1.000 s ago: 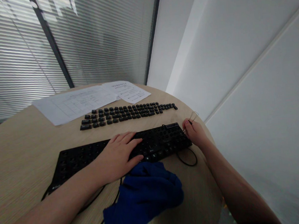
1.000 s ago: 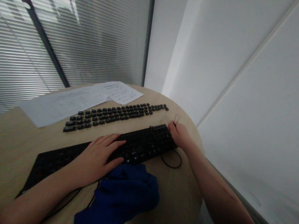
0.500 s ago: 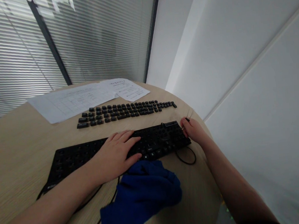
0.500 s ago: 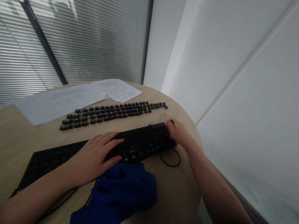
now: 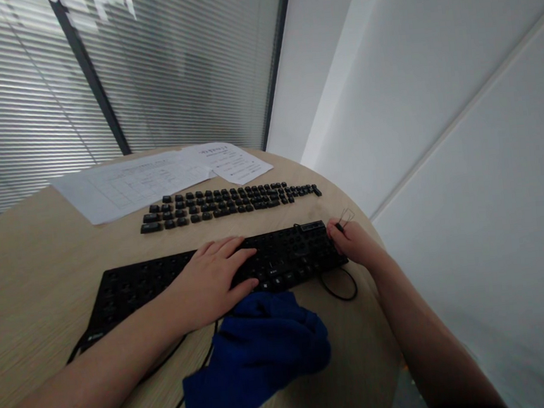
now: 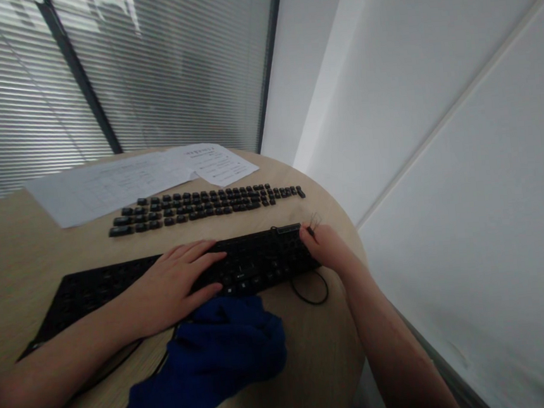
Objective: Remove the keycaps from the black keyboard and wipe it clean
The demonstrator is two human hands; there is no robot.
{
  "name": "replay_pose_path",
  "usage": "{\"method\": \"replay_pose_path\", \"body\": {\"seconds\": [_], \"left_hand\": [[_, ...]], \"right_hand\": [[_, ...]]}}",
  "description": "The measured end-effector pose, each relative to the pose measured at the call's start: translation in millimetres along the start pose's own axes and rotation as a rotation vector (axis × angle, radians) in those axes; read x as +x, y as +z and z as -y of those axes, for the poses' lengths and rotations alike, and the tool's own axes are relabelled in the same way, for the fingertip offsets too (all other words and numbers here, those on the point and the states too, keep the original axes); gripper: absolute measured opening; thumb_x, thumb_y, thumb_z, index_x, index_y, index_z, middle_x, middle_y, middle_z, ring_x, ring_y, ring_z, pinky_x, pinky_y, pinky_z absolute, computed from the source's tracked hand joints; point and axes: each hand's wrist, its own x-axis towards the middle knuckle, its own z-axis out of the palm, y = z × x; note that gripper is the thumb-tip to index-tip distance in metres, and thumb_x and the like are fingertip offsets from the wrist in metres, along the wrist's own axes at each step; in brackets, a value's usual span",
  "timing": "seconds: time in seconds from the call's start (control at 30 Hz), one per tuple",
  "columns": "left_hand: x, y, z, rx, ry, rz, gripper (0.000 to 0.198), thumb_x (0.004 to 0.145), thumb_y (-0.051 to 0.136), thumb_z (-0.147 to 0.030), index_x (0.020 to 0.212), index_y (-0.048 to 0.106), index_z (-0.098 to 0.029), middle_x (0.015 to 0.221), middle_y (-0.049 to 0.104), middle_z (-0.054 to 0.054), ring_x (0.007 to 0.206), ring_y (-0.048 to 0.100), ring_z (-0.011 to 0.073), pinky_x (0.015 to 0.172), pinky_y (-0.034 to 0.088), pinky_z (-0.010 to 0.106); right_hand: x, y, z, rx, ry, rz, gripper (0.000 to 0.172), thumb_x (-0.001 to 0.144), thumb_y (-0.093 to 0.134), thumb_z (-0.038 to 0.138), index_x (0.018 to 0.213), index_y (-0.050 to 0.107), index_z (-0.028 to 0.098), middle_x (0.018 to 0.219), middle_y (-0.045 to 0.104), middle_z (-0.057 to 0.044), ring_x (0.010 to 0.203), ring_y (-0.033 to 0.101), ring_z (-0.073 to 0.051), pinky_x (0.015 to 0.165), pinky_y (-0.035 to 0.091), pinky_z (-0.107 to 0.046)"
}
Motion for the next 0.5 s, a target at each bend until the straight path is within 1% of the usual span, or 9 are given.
{"method": "replay_pose_path", "body": {"seconds": [0.1,0.2,0.27,0.33,0.5], "left_hand": [[1,0.0,0,-0.001,-0.008,0.01,0.057,0.095,0.054,-0.055,0.14,0.063,-0.021,0.154,0.053,0.016,0.141,0.05,0.0369,0.118,0.036,0.054],[1,-0.5,0,0.013,-0.016,0.025,0.058,0.094,0.055,-0.055,0.14,0.063,-0.021,0.155,0.052,0.016,0.142,0.049,0.0368,0.119,0.036,0.054],[1,-0.6,0,0.012,-0.013,0.021,0.058,0.094,0.055,-0.055,0.141,0.063,-0.021,0.155,0.052,0.016,0.142,0.049,0.0369,0.119,0.036,0.054],[0,-0.4,0,0.006,-0.005,0.012,0.057,0.095,0.056,-0.054,0.14,0.063,-0.021,0.155,0.053,0.016,0.142,0.05,0.0368,0.119,0.036,0.053],[0,0.4,0,-0.004,-0.002,-0.006,0.055,0.094,0.056,-0.054,0.138,0.064,-0.022,0.153,0.054,0.016,0.141,0.05,0.0371,0.118,0.036,0.055]], "right_hand": [[0,2,-6,0.08,0.056,-0.03,0.03,0.096,0.044,0.042,0.071,0.048,0.025,0.049,0.053,0.002,0.047,0.05,-0.017,0.049,0.036,-0.028],[1,4,-11,0.271,0.12,-0.135,0.033,0.098,0.039,0.045,0.072,0.046,0.026,0.045,0.048,0.004,0.044,0.051,-0.016,0.047,0.037,-0.027],[1,5,-12,0.366,0.133,-0.189,0.034,0.099,0.037,0.047,0.074,0.045,0.026,0.045,0.045,0.006,0.042,0.051,-0.016,0.046,0.038,-0.027],[2,5,-12,0.366,0.124,-0.181,0.035,0.099,0.038,0.047,0.073,0.046,0.025,0.045,0.046,0.006,0.042,0.051,-0.016,0.046,0.038,-0.027],[4,7,-18,0.247,0.092,-0.134,0.035,0.098,0.041,0.047,0.071,0.047,0.025,0.05,0.049,0.004,0.046,0.049,-0.016,0.047,0.037,-0.027]]}}
